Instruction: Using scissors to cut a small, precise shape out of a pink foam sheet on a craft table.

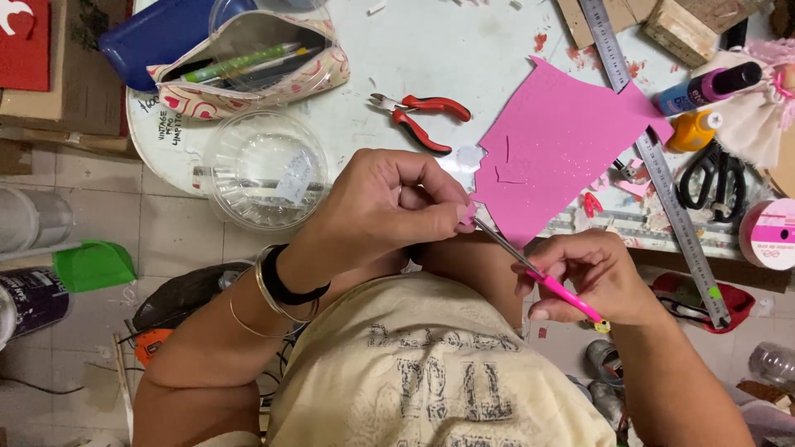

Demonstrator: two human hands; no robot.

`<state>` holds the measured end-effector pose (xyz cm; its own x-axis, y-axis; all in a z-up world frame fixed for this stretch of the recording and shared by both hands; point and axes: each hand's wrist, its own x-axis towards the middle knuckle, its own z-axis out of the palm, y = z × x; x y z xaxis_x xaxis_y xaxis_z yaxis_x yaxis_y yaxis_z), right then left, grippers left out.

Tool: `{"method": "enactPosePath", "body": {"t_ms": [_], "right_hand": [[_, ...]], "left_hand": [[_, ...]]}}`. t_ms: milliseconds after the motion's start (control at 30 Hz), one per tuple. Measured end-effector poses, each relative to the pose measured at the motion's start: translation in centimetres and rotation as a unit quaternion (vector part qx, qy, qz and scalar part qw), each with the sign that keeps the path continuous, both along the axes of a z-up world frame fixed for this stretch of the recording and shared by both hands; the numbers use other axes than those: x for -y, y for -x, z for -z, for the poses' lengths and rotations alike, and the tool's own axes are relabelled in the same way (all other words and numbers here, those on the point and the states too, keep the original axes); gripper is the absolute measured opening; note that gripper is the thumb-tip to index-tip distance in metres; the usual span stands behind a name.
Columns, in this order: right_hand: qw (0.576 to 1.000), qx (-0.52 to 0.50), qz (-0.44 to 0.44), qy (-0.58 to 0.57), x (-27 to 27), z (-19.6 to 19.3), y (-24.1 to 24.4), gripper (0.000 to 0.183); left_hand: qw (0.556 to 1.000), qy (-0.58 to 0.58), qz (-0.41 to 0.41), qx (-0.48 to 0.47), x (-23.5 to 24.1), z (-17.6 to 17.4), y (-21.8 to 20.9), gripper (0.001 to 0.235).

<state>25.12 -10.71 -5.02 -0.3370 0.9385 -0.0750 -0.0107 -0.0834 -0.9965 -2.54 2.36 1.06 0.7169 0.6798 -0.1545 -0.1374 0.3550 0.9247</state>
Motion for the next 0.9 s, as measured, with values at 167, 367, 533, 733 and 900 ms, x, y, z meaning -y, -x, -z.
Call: {"method": "enactPosePath", "body": {"t_ms": [167, 367, 533, 733, 900], "right_hand": [[1.000, -0.019, -0.009, 0.001, 0.04, 0.24, -0.19, 0.044], [1.000, -0.019, -0.013, 0.000, -0.05, 0.22, -0.18, 0.041], [1.000, -0.010, -0.008, 0.002, 0.03, 0.40, -0.25, 0.039], [1.000, -0.001, -0.008, -0.003, 0.03, 0.46, -0.40, 0.042], [1.000, 0.009, -0.006, -0.001, 0.08, 0.52, -0.39, 0.040]], "left_hand": [[0.999, -0.019, 0.004, -0.037, -0.14, -0.25, -0.12, 0.005], [0.998, -0.030, 0.006, -0.057, -0.22, 0.12, -0.38, 0.004], [0.999, -0.018, 0.005, -0.046, -0.13, -0.37, -0.37, 0.002], [0.997, -0.046, 0.010, -0.064, -0.23, -0.17, -0.44, 0.003], [0.999, -0.028, 0.014, -0.043, -0.20, -0.14, -0.37, 0.002]]}}
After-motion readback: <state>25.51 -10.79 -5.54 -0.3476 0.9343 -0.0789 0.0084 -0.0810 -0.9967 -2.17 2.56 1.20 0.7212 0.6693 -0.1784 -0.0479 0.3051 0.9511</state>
